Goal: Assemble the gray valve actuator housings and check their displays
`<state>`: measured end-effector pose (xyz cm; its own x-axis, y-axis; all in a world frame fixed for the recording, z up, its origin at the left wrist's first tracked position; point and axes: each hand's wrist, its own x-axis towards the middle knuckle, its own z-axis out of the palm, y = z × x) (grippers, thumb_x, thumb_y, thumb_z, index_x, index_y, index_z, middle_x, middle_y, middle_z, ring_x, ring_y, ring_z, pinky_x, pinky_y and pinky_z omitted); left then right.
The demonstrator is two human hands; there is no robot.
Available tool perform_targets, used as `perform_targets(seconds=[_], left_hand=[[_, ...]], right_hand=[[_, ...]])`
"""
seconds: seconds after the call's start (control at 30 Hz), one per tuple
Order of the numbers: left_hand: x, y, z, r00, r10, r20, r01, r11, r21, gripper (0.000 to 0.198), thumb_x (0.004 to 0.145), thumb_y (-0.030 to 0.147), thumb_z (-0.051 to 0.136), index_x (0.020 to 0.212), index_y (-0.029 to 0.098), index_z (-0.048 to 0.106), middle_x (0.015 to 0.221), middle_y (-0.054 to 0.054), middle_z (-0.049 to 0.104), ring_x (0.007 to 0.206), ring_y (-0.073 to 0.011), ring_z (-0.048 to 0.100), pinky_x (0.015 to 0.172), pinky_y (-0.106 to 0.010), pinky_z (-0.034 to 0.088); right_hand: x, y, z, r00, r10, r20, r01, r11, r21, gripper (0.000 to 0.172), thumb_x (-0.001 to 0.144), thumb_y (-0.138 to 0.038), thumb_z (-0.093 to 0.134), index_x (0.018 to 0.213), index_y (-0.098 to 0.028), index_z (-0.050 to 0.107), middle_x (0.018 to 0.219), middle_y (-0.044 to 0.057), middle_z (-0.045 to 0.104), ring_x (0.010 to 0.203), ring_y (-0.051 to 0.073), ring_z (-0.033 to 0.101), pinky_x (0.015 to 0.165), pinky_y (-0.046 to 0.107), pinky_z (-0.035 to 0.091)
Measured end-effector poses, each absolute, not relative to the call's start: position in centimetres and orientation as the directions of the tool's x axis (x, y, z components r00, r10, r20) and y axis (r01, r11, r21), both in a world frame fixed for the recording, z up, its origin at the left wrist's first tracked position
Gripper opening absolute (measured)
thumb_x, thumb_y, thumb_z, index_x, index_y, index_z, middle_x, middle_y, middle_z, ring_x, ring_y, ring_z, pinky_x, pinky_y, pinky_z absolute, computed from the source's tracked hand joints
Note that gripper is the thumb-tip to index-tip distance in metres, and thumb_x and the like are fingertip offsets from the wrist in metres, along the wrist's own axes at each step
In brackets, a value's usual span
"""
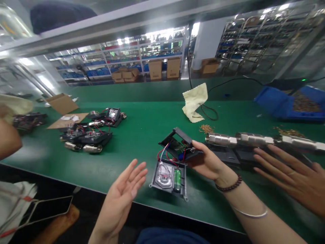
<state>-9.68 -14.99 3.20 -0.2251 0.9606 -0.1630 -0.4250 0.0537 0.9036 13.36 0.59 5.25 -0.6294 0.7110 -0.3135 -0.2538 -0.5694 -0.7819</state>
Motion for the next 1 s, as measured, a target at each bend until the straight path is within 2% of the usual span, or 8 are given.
perform_targets(seconds=[0.17, 0.33, 0.4, 0.5, 0.6, 0.7, 0.83, 1.0], left_hand=[[-8.1, -14.9, 5.0, -0.264, 0.947, -0.184, -0.532, 0.016, 0.846, 0.048, 0.07, 0.02, 0.076, 0.117, 0.026, 0.067, 0.119, -0.007, 0.068, 0.096, -0.0173, 0.069, 0.077, -0.021, 0.056], [-7.5, -13.2, 4.0, -0.372, 0.927, 0.047, 0.015, -0.045, 0.999, 0.02, 0.08, 0.03, 0.068, 0.096, 0.018, 0.072, 0.073, -0.002, 0.072, 0.051, -0.0114, 0.061, 0.051, -0.023, 0.053], [-7.1, -11.8, 4.5, -0.27, 0.923, 0.274, 0.372, -0.162, 0.914, 0.013, 0.083, 0.025, 0.063, 0.087, 0.019, 0.073, 0.072, -0.002, 0.071, 0.057, -0.0133, 0.062, 0.059, -0.026, 0.054], [-6.1, -9.3, 6.2, 0.057, 0.858, 0.51, 0.724, -0.388, 0.571, 0.028, 0.083, 0.009, 0.053, 0.1, 0.019, 0.072, 0.092, -0.007, 0.07, 0.088, -0.0204, 0.062, 0.08, -0.034, 0.053], [-4.9, -6.9, 8.1, 0.281, 0.873, 0.398, 0.851, -0.419, 0.318, 0.038, 0.078, 0.001, 0.051, 0.106, 0.019, 0.07, 0.098, -0.01, 0.066, 0.094, -0.0236, 0.058, 0.082, -0.037, 0.051], [-3.9, -5.6, 9.3, 0.368, 0.907, 0.203, 0.904, -0.4, 0.151, 0.02, 0.076, 0.004, 0.059, 0.082, 0.017, 0.073, 0.086, -0.01, 0.064, 0.085, -0.0253, 0.057, 0.075, -0.038, 0.051], [-3.0, -5.5, 9.3, 0.365, 0.909, 0.203, 0.917, -0.389, 0.088, 0.014, 0.079, 0.009, 0.061, 0.07, 0.015, 0.07, 0.079, -0.01, 0.063, 0.08, -0.0259, 0.057, 0.071, -0.039, 0.049], [-2.7, -6.6, 8.2, 0.269, 0.722, 0.637, 0.823, -0.516, 0.237, 0.02, 0.09, 0.018, 0.051, 0.081, 0.017, 0.068, 0.099, -0.011, 0.065, 0.091, -0.0213, 0.06, 0.08, -0.034, 0.05]], right_hand=[[13.6, 0.3, 4.1, -0.69, 0.651, -0.317, -0.345, -0.68, -0.647, 0.046, 0.069, -0.054, 0.071, 0.1, -0.021, 0.07, 0.094, 0.006, 0.075, 0.093, 0.026, 0.068, 0.097, 0.046, 0.044], [13.6, 0.1, 4.0, -0.677, 0.667, -0.31, -0.38, -0.678, -0.629, 0.044, 0.075, -0.053, 0.064, 0.101, -0.018, 0.068, 0.097, 0.009, 0.074, 0.096, 0.029, 0.067, 0.093, 0.049, 0.046], [13.5, 0.0, 4.2, -0.669, 0.678, -0.304, -0.382, -0.664, -0.642, 0.045, 0.076, -0.053, 0.063, 0.102, -0.017, 0.068, 0.096, 0.009, 0.074, 0.092, 0.028, 0.068, 0.091, 0.048, 0.047], [13.5, -0.3, 4.4, -0.671, 0.692, -0.266, -0.399, -0.639, -0.658, 0.047, 0.074, -0.052, 0.067, 0.103, -0.015, 0.068, 0.095, 0.01, 0.074, 0.088, 0.026, 0.069, 0.089, 0.044, 0.049], [13.7, -0.5, 4.5, -0.687, 0.685, -0.243, -0.415, -0.643, -0.644, 0.048, 0.069, -0.051, 0.073, 0.102, -0.017, 0.069, 0.098, 0.008, 0.074, 0.087, 0.023, 0.068, 0.087, 0.04, 0.05], [13.7, -0.5, 4.5, -0.701, 0.669, -0.248, -0.412, -0.663, -0.625, 0.048, 0.069, -0.051, 0.074, 0.101, -0.016, 0.069, 0.098, 0.01, 0.074, 0.088, 0.023, 0.067, 0.082, 0.039, 0.051], [13.7, -0.3, 4.5, -0.701, 0.661, -0.265, -0.421, -0.685, -0.595, 0.043, 0.078, -0.049, 0.064, 0.1, -0.013, 0.068, 0.094, 0.011, 0.073, 0.082, 0.022, 0.066, 0.078, 0.037, 0.05], [13.6, -0.1, 4.4, -0.693, 0.654, -0.303, -0.435, -0.715, -0.548, 0.039, 0.083, -0.05, 0.059, 0.095, -0.014, 0.066, 0.082, 0.007, 0.072, 0.069, 0.017, 0.063, 0.072, 0.035, 0.05]])
